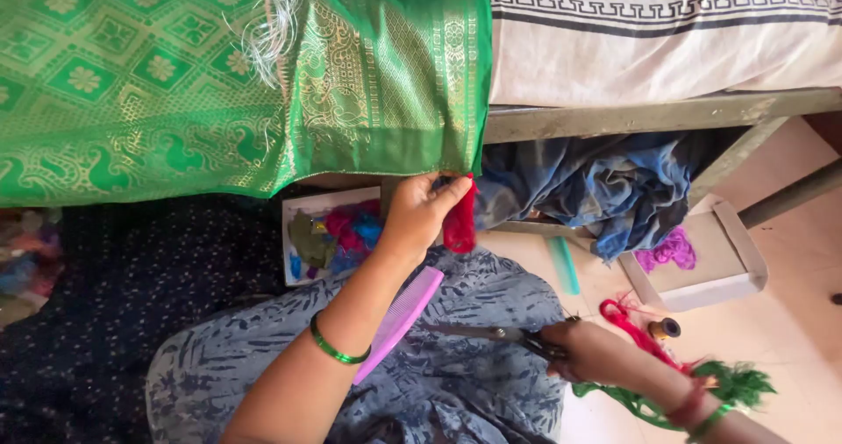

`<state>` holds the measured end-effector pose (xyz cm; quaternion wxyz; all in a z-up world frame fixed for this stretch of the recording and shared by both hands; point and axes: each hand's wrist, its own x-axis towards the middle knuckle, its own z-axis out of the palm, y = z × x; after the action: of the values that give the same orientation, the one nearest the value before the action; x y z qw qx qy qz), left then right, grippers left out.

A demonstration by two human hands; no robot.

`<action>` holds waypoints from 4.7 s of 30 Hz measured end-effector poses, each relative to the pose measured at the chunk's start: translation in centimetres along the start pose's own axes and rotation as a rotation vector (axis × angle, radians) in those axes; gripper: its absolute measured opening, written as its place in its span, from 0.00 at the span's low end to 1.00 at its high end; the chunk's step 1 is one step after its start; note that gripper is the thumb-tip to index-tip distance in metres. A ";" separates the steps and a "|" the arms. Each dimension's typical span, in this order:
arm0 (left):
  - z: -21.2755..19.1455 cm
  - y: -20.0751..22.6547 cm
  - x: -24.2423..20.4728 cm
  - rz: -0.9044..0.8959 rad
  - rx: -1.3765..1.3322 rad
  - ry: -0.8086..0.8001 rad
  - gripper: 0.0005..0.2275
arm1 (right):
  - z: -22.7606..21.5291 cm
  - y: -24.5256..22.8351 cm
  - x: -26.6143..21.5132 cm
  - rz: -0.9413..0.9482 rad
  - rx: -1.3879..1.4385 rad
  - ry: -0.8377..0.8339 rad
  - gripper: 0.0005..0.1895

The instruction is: Sewing decorative tassels onto the border of a green silk saree.

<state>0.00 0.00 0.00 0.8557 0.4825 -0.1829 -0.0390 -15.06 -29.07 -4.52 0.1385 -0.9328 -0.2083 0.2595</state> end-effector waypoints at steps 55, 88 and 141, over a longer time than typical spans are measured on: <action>0.9 -1.6 0.7 0.125 0.031 0.059 0.12 | -1.7 4.4 -1.6 0.206 0.169 0.167 0.27; 0.7 -3.4 -1.5 -0.143 0.062 0.215 0.10 | -21.9 -7.7 0.8 -0.043 -0.326 0.225 0.33; 3.4 10.2 -7.7 -0.318 -0.150 -0.274 0.07 | 6.0 -5.5 11.2 -0.129 0.977 0.129 0.27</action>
<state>-9.47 4.51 8.05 0.8393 0.4306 -0.2156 -0.2523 -11.27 -18.18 -12.24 0.5879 -0.7582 -0.1106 0.2594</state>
